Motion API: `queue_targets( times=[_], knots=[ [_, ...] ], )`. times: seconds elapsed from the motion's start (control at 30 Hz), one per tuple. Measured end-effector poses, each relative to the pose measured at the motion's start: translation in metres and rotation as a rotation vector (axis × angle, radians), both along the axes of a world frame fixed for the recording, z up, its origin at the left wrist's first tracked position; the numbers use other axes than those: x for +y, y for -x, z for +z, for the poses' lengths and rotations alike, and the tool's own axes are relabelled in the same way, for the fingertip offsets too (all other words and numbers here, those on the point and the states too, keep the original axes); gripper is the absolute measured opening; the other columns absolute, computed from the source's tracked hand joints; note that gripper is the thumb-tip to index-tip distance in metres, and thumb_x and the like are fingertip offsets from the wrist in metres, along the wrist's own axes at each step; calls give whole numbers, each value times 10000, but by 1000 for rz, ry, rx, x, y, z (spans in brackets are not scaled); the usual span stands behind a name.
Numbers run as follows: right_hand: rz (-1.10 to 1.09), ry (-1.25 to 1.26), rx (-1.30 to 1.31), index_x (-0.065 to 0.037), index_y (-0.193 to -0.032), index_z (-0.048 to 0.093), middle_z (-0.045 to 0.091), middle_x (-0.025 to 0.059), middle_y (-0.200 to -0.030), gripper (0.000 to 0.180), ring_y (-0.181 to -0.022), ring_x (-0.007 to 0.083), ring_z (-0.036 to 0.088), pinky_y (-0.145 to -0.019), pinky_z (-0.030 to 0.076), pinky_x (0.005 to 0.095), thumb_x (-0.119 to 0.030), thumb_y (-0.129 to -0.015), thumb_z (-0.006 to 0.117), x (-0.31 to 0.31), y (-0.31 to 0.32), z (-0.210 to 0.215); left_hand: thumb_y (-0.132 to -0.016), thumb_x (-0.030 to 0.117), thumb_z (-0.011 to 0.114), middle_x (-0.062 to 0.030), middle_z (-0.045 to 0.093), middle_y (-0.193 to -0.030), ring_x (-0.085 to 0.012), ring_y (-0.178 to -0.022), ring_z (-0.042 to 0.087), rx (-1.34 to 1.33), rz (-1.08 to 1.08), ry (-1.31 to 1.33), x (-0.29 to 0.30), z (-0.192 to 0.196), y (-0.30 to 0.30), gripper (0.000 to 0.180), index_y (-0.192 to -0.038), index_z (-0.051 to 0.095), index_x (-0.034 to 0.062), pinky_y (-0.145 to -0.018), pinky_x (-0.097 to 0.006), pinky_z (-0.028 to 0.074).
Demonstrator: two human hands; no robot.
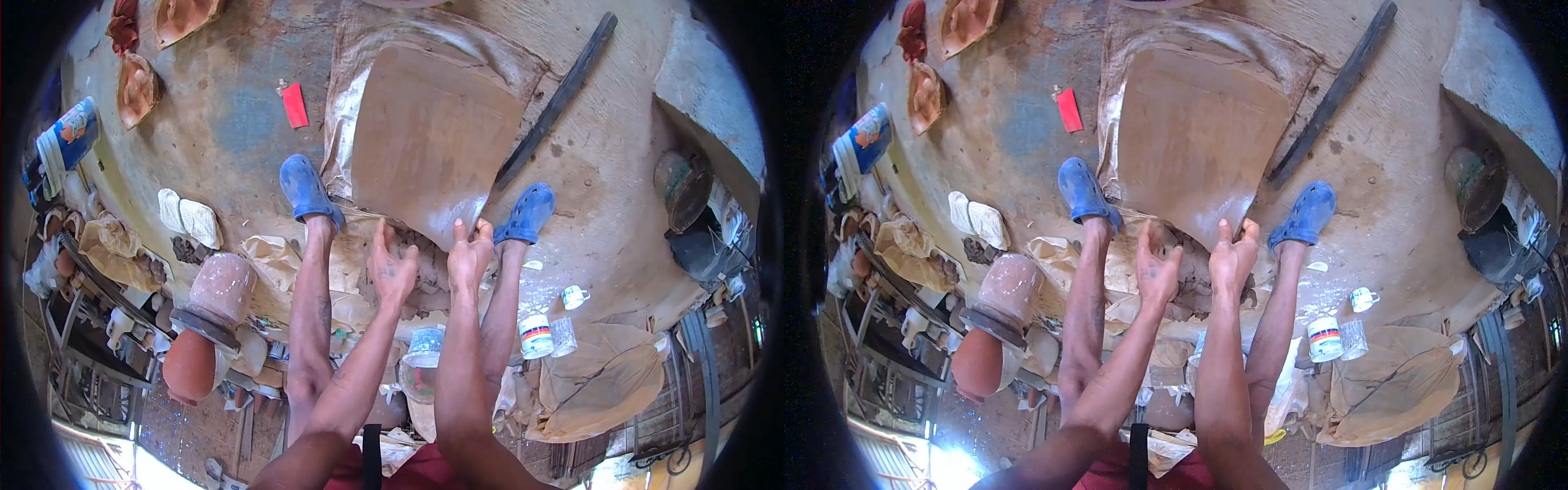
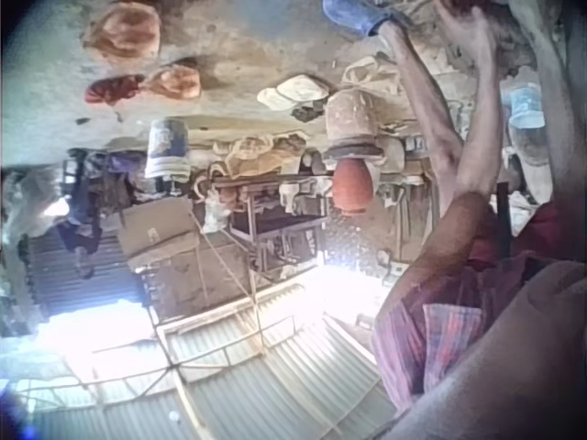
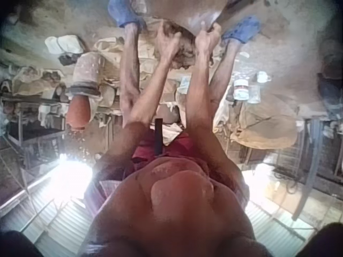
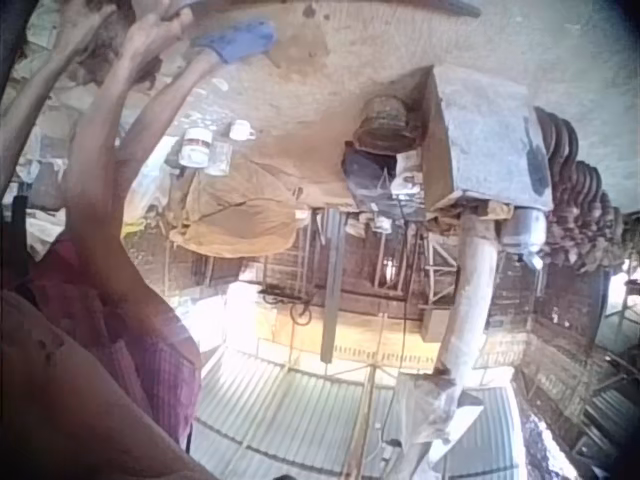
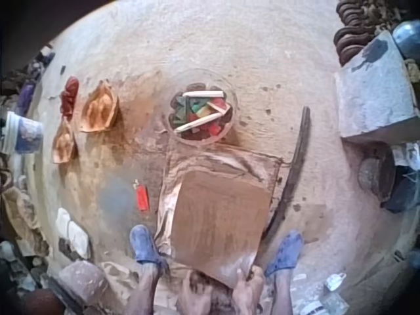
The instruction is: The person uses a wire tool to cut a slab of clay, smooths the clay with a scraper and by hand, and then presses the slab into a mold, refining the edges and interior with a small tool and by hand.
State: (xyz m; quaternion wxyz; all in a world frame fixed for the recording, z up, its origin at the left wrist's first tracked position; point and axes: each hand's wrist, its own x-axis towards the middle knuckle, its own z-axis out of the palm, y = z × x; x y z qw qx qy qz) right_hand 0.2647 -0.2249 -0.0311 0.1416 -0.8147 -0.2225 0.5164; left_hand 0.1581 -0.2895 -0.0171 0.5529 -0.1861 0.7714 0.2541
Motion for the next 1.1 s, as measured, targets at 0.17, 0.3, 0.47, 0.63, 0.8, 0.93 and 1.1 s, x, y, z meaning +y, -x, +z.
queue_targets(
  times=[0.17, 0.3, 0.47, 0.63, 0.8, 0.93, 1.1],
  knots=[
    [-112, 20, 73, 93, -1304, 491, 732, 212, -1173, 330, -1051, 190, 694, -951, 524, 318, -15, -1024, 629, 10, 10, 29, -712, 128, 803, -184, 189, -1729, -458, -1598, 107, 479, -1262, -389, 25, 15, 42, 1043, -1635, 319, 128, -1247, -641, 218],
    [-183, 19, 157, 99, -1295, 497, 727, 241, -1184, 336, -1065, 201, 697, -947, 533, 315, -22, -1018, 643, 33, 19, 63, -585, 99, 870, -112, 239, -1735, -422, -1601, 167, 428, -1633, -446, 44, -10, 65, 1140, -1615, 392, 200, -1267, -629, 207],
    [-178, 8, 146, 101, -1285, 521, 732, 257, -1174, 344, -1045, 221, 712, -927, 546, 320, -37, -1006, 668, 53, 19, 87, -566, 26, 891, -107, 373, -1673, -369, -1552, 328, 340, -1553, -783, 55, -4, 73, 1137, -1592, 434, 204, -1248, -585, 307],
    [-109, 17, 132, 96, -1291, 535, 755, 244, -1116, 343, -1004, 204, 720, -888, 547, 318, -79, -1021, 654, 87, 22, 129, -730, -73, 746, -127, 402, -1658, -371, -1538, 359, 299, -1588, -768, 89, 46, 84, 938, -1584, 451, 177, -1242, -583, 327],
    [-47, -32, 75, 69, -1209, 608, 766, 165, -971, 305, -879, 135, 683, -813, 537, 297, -112, -989, 714, 140, 14, 203, -790, -73, 641, -196, 487, -1581, -432, -1451, 471, 334, -1594, -756, 136, 130, 79, 800, -1549, 481, 120, -1177, -594, 410],
    [71, -11, 157, 62, -1310, 573, 771, 213, -1070, 368, -936, 176, 716, -830, 539, 320, -202, -1057, 615, 160, -9, 243, -750, -97, 616, -203, 518, -1555, -425, -1378, 545, 249, -1591, -638, 177, 216, 64, 833, -1546, 484, 109, -1130, -552, 446],
    [-40, -96, 598, 23, -1347, 591, 750, 220, -1131, 539, -960, 231, 738, -876, 562, 340, -440, -1120, 435, 146, -56, 266, -712, -124, 590, -307, 342, -1629, -502, -1466, 374, 79, -1388, -506, 157, 281, 50, 855, -1533, 517, 99, -1174, -524, 344]
  ],
)
